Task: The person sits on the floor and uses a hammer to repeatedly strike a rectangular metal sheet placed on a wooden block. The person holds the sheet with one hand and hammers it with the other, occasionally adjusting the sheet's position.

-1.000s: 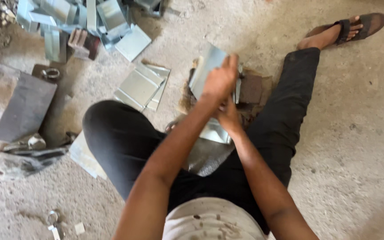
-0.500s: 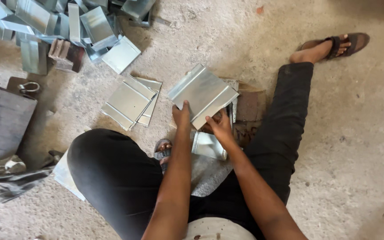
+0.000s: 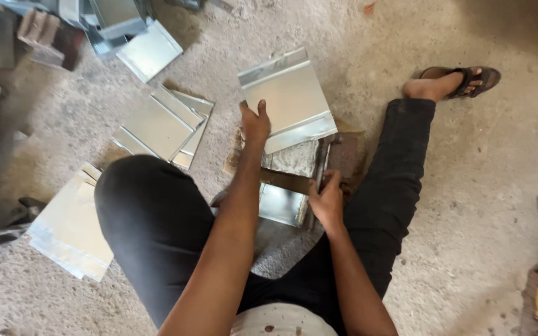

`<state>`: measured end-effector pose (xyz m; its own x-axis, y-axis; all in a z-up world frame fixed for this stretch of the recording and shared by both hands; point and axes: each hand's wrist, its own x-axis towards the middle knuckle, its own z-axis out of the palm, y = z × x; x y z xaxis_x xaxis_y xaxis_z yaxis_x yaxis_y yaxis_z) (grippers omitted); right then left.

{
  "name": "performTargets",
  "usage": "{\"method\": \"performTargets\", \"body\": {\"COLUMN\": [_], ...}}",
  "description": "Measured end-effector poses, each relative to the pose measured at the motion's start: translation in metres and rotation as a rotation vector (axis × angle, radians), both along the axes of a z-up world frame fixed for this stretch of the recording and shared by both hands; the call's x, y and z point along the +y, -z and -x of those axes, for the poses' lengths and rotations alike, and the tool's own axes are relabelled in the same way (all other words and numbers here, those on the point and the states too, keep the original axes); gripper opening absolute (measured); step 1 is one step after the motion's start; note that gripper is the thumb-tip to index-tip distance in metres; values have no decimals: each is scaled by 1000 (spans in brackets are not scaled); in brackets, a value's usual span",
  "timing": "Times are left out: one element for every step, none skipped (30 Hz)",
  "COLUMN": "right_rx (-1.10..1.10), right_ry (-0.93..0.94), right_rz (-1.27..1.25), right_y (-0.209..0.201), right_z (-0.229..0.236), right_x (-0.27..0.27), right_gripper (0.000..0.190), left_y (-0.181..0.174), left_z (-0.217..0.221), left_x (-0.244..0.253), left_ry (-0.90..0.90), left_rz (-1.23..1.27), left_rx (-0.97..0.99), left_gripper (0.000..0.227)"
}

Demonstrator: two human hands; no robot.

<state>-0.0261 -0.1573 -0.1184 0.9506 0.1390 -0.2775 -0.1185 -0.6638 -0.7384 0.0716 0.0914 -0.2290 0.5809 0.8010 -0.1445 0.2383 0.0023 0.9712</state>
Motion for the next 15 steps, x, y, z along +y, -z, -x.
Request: {"method": "performTargets", "body": {"right_rx": [153,298,442,579,717,852,839,827,814,729,644,552,478,406,333], "right_ry": [97,192,288,300,310,321,338,356,373,344,313,272,216,160,106], "right_rz": [-217,-439,-661,-816,-970,-1127,-1116,-1103,-1091,-948,-806,-676,-628,-581,-534], "right_y": [-1,-4,-6,-10,-15,-18,-18,-17,-17,-17,-19,-19,-22,-25,-26], "right_z": [5,7,12,21,32,42,50,57,62,66,70,68,67,66,64], "right_x": [-5,-12,-19,-28,-40,-47,-48,-48,-48,-47,-45,-41,-39,-38,-37], "right_gripper": [43,42,42,40,38,38,31,26,21,20,19,18,19,20,21], "left_y": [1,-1,-3,-5,-8,-9,-10,-10,-9,-7,-5,-4,-3,-2,-1], "left_z": [-2,-6,-8,-10,-10,-10,-10,-10,-10,-10,-8,-8,-6,-5,-6], "left_x": [-3,-3,-4,-6,-8,-8,-7,-8,-7,-7,-9,-8,-9,-9,-8], "left_ry": [0,-4,12,27,43,41,39,37,41,46,51,52,54,55,43], "left_rz": [-33,-72,-70,-68,-66,-75,-84,-91,-85,-78,-72,-62,-53,-46,-54], "left_rx": [-37,-81,-11,60,130,132,134,136,133,130,127,99,70,44,-4], "left_gripper": [51,50,50,50,50,51,51,52,51,49,48,49,50,52,50]}}
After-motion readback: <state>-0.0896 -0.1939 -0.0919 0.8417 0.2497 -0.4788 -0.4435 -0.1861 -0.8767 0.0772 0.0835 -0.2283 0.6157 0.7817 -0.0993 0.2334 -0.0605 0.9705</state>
